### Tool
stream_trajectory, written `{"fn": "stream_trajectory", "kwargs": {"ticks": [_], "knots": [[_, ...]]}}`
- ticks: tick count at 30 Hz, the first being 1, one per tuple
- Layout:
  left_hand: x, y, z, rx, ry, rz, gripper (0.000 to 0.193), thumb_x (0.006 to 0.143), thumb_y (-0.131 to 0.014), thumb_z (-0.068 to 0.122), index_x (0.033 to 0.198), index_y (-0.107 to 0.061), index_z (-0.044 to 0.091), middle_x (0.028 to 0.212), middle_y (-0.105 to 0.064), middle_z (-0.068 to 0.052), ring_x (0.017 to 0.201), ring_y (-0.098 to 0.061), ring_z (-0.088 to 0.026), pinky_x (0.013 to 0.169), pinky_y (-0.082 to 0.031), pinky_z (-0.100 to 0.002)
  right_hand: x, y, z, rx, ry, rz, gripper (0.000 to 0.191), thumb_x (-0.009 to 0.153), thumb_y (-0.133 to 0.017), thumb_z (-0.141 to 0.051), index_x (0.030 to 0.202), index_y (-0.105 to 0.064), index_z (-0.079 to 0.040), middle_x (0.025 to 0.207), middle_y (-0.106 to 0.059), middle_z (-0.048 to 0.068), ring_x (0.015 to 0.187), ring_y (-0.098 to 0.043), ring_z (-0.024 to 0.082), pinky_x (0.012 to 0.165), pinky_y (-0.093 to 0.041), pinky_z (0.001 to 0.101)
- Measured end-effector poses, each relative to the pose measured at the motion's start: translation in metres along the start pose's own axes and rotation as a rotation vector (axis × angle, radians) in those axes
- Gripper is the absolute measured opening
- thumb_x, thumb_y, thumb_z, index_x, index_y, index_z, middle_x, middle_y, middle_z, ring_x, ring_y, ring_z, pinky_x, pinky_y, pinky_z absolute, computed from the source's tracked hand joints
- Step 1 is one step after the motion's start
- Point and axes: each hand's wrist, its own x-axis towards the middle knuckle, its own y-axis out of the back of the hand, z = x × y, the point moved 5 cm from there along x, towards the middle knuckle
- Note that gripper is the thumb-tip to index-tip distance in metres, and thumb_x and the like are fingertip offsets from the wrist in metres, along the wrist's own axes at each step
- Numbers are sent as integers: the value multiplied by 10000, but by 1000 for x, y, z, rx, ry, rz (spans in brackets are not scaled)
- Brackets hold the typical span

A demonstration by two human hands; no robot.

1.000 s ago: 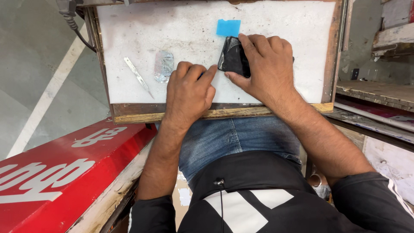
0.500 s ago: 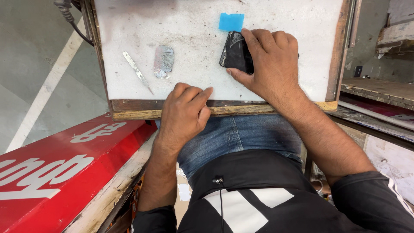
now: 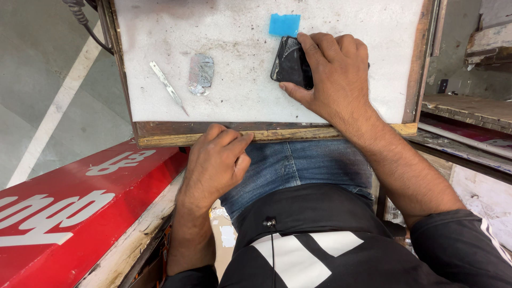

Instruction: The person repairs a smartphone at a workbench. They handle a disassembled phone body, apply adhesive from a small tin onto a phone back panel, press and align the panel, use blue tape and tweezers, and repeatedly press the assembled phone screen with their hands.

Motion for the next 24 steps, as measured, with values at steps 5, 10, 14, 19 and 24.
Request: {"fn": "stream_trajectory", "kwargs": {"ticks": [5,10,14,19,24], "knots": [[-7,0,3,-29,51,-113,322,778,-728,89,1086,-786,18,913,-732,-92,941,-636,-270,823,-581,-422,0,-1,0,-6,1,-7,901,869,-900,-626,1485,-615,-35,1333,-585,109,1157,-493,264,1001,-397,456],[-14,-5,7,-87,83,-219,330,786,-708,96,1099,-787,28,885,-739,-91,932,-642,-256,833,-581,-421,-1,0,1,-9,0,-6,907,858,-900,-636,1479,-618,-38,1329,-587,107,1146,-497,261,994,-401,452],[-21,-11,10,-120,100,-274,332,801,-694,112,1110,-785,31,896,-748,-93,920,-645,-248,834,-578,-419,-3,1,2,-13,-2,-8,911,854,-898,-642,1476,-622,-38,1327,-590,101,1141,-497,258,993,-401,451],[-29,-17,13,-151,118,-338,345,816,-668,108,1133,-778,27,883,-749,-98,898,-647,-238,845,-580,-415,-5,-1,2,-14,-4,-9,913,850,-896,-646,1473,-624,-37,1319,-598,102,1132,-502,255,982,-404,448],[-36,-22,12,-177,162,-399,362,810,-648,97,1142,-774,26,860,-751,-99,897,-652,-229,845,-585,-407,-5,-2,3,-10,-3,-10,914,847,-897,-650,1469,-626,-38,1314,-609,103,1119,-511,255,973,-412,447]]}}
